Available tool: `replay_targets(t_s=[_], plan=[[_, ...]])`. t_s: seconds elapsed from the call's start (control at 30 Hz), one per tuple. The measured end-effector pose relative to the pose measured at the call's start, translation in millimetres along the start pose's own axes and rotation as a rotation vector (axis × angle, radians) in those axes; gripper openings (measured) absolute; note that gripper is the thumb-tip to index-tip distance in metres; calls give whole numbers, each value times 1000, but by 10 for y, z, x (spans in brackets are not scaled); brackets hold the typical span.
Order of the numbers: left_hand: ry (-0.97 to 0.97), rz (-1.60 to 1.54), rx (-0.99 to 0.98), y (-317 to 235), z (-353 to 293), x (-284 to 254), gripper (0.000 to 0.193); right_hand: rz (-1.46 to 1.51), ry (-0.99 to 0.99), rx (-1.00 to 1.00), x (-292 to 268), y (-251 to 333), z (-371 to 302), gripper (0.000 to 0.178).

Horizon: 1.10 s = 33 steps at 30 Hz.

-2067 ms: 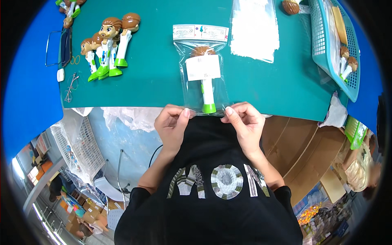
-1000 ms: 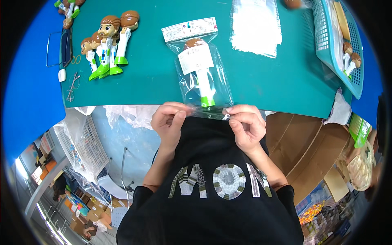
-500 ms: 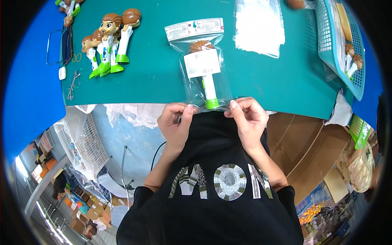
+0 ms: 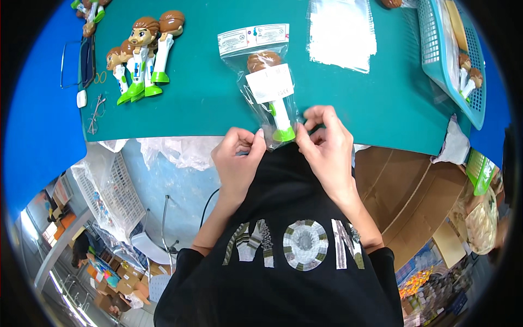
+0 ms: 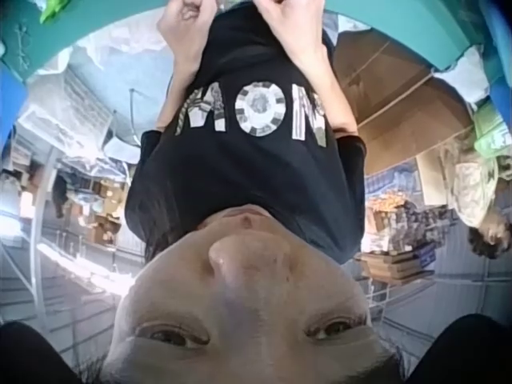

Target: Packaging small toy figures into plastic bags and attaching labels.

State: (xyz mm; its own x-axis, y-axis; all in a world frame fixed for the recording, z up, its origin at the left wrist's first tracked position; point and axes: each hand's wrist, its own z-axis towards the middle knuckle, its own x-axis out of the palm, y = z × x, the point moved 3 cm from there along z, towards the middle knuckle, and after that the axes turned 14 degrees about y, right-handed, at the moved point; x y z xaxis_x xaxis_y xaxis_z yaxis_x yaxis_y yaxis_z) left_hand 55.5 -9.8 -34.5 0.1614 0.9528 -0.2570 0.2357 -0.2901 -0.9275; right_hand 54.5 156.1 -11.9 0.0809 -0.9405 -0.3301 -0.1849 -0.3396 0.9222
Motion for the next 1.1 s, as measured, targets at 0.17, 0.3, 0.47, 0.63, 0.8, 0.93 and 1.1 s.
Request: replay_targets(t_s=[0.17, 0.3, 0.47, 0.63, 0.8, 0.93, 1.1], plan=[[-84, 92, 208, 35, -75, -170, 10, -205, -131, -180, -161, -99, -193, 28], [134, 521, 573, -179, -148, -131, 27, -576, 191, -197, -34, -61, -271, 34], [241, 632, 500, 103, -127, -105, 52, -549, 76, -302, -162, -139, -279, 22], [232, 828, 401, 206, -165, -126, 57, 217, 183, 28, -142, -304, -372, 23], [174, 829, 435, 157, -173, -111, 55, 252, 490, 170, 141, 54, 33, 22], [151, 677, 531, 23, -128, -182, 41, 165, 344, -87, -24, 118, 98, 17], [-76, 372, 563, -253, 142, -272, 21, 178, 244, -177, -1385, 146, -614, 18]])
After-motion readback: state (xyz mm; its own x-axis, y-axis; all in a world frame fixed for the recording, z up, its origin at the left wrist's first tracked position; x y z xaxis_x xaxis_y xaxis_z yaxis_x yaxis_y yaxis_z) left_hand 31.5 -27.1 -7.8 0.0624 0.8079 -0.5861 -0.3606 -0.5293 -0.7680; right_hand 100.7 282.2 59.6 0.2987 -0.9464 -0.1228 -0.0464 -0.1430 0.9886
